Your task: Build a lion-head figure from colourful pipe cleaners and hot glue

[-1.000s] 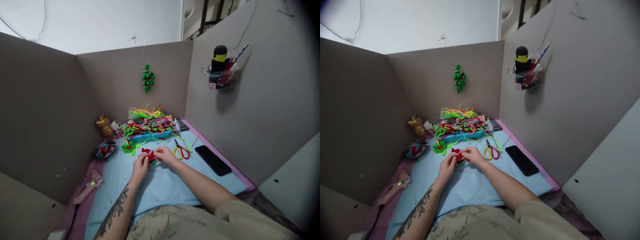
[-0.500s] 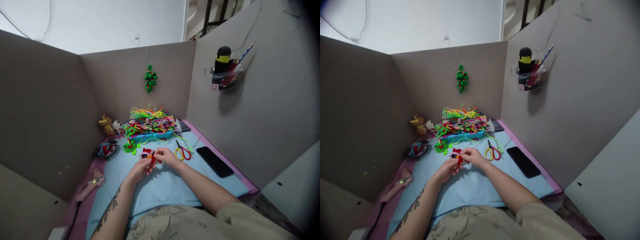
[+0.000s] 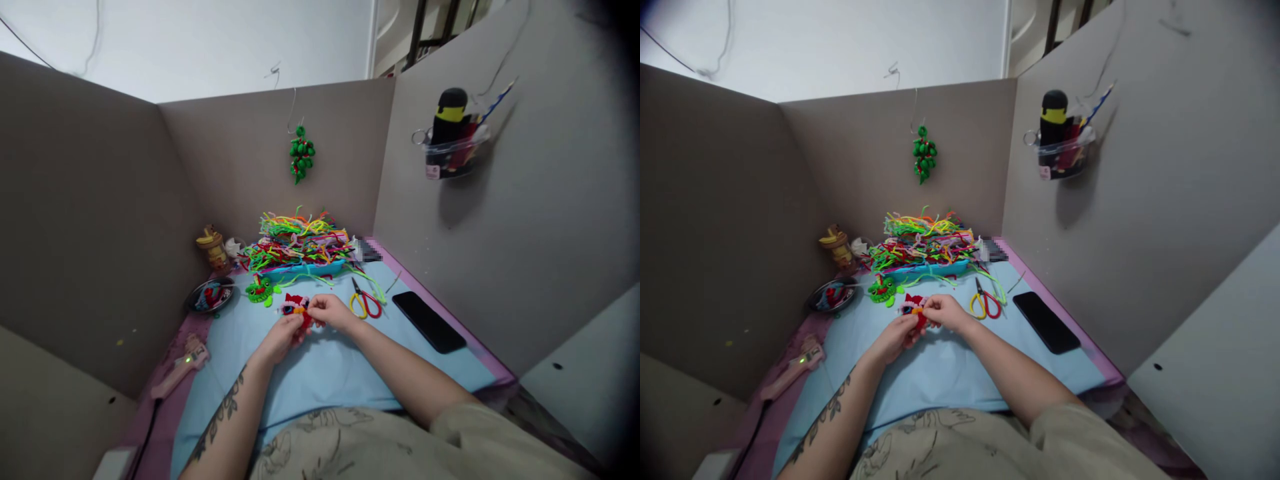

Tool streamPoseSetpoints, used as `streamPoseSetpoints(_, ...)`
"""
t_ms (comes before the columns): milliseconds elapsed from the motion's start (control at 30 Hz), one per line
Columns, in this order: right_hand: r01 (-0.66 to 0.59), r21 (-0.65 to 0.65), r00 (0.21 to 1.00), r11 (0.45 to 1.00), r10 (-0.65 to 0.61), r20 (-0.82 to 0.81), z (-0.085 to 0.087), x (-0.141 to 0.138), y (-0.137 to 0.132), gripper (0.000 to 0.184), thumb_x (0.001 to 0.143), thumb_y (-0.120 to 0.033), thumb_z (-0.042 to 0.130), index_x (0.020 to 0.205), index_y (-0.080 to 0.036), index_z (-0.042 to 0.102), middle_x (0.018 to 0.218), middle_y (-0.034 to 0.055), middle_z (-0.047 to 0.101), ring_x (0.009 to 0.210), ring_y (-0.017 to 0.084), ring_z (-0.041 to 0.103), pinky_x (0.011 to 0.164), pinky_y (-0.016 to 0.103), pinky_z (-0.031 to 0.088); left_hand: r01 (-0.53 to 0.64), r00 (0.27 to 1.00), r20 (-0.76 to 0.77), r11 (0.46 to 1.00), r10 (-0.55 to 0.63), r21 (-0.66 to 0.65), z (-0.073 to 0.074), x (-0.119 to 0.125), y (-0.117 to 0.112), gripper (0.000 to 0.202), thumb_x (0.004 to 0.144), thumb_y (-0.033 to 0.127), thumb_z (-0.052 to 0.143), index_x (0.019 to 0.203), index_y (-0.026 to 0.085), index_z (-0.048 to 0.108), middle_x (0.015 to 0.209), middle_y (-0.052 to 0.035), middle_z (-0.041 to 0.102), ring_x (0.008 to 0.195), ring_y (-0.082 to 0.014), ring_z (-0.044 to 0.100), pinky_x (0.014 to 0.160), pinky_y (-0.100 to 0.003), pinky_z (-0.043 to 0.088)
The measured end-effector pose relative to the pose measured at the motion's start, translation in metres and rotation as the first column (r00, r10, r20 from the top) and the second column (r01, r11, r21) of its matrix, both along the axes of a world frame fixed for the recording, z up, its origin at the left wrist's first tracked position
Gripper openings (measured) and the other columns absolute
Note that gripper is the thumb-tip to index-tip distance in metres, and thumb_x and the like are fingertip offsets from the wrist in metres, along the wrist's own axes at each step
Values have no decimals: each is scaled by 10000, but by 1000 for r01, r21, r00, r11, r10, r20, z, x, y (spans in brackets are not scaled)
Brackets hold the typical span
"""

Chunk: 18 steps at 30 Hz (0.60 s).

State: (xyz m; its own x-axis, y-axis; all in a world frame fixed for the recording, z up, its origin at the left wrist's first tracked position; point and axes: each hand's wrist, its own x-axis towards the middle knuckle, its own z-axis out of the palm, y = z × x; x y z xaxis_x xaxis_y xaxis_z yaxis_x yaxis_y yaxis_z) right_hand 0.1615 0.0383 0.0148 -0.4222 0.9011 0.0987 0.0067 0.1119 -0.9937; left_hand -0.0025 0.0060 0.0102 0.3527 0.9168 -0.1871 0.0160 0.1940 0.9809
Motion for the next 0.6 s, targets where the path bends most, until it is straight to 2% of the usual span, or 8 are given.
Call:
streamPoseSetpoints(100,62,-16,998,998,-62,30,-2,0,2,109,694,-256,602,670,-158,562,461,-43,553,384,79,481,373,172,350,-105,975,-171,971,144,216,-2,2,2,327,754,467,538,729,144,589,463,46,454,369,-63,342,383,-197,217)
streamPoseSetpoints(167,88,-29,996,996,-87,27,-3,-1,3,104,692,-247,596,656,-158,557,465,-41,554,381,79,482,370,172,347,-108,943,-259,931,207,350,-3,2,3,301,759,438,541,719,148,613,474,34,475,397,-82,388,407,-209,253)
streamPoseSetpoints(233,115,-45,993,992,-114,20,-3,-1,3,108,689,-244,595,641,-159,549,457,-43,546,374,77,475,368,173,342,-85,924,-305,899,233,430,-5,1,3,288,762,415,539,696,150,629,519,11,520,456,-106,451,445,-219,296)
streamPoseSetpoints(300,120,-60,993,991,-120,4,-3,-2,2,119,688,-253,600,640,-159,547,460,-44,547,377,77,478,373,176,348,-73,914,-323,882,245,465,-7,1,3,275,761,398,538,672,154,629,545,2,537,489,-116,468,471,-224,310)
streamPoseSetpoints(433,68,-59,997,996,-70,-19,-6,-4,2,149,693,-292,618,670,-155,563,477,-43,560,393,83,500,379,179,361,-81,916,-309,870,258,486,-8,0,3,229,742,345,545,614,159,583,521,26,478,483,-102,415,473,-215,276)
streamPoseSetpoints(600,71,-89,996,993,-76,-55,-8,-2,5,189,680,-328,639,676,-154,564,481,-42,571,384,78,499,375,177,364,-79,943,-263,903,206,423,-5,-1,5,251,763,378,538,649,161,597,515,24,491,459,-99,417,469,-219,285)
